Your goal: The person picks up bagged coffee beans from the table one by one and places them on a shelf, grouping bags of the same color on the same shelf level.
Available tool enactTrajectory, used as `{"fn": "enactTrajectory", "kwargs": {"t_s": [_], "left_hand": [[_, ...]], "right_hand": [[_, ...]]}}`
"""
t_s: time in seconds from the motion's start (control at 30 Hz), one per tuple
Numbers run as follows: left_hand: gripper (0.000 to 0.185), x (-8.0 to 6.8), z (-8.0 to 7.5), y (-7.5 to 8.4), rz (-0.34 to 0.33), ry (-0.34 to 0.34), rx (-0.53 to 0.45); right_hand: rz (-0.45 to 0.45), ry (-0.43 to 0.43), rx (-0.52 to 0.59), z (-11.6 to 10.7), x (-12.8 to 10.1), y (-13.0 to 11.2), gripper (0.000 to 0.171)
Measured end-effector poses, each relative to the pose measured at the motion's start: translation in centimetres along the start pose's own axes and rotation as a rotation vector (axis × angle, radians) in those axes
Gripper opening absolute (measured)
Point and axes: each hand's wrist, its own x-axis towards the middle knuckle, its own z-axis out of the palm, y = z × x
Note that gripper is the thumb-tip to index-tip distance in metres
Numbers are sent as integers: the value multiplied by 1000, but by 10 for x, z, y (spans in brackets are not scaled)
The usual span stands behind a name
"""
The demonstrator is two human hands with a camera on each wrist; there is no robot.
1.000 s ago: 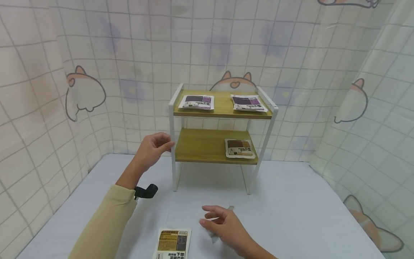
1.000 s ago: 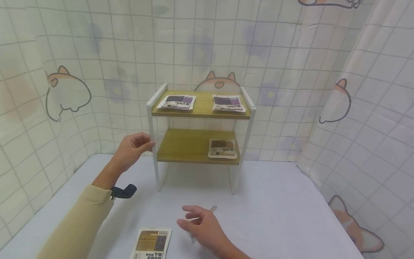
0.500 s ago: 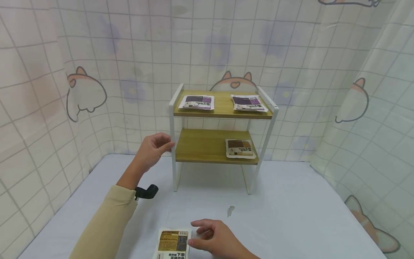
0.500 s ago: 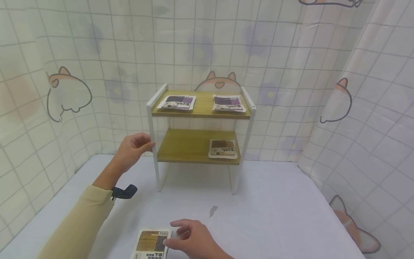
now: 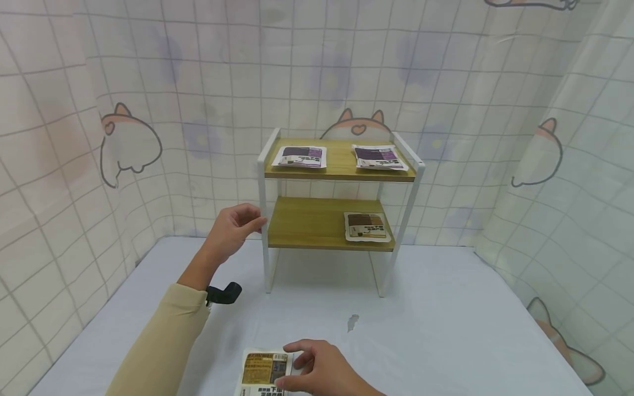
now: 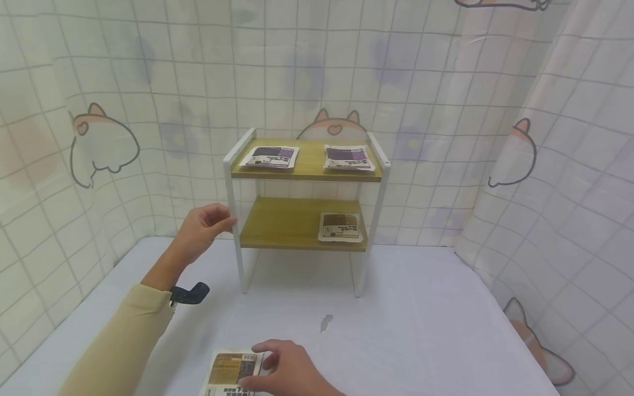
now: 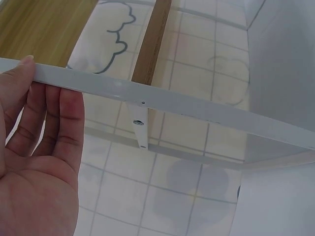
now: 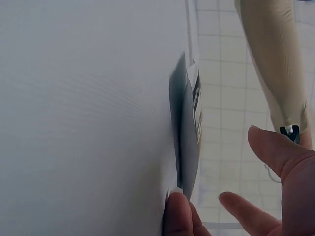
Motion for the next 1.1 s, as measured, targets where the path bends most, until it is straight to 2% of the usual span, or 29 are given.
{"fn": "enactTrajectory", "kwargs": {"t_s": [0.23, 0.37, 0.57, 1.1], "left_hand": [[34, 0, -1, -1, -9, 0, 2], [33, -1, -1, 1, -8, 0, -8], [28, -2, 0, 3, -8, 3, -7], [30, -1, 1, 2, -20, 2, 0]], "right_hand": [[76, 10, -69, 8, 5, -8, 47], [89, 18, -94, 11, 6, -13, 46], [58, 38, -127, 12, 9, -15, 44], [-44, 42, -306, 14, 15, -15, 50]]}}
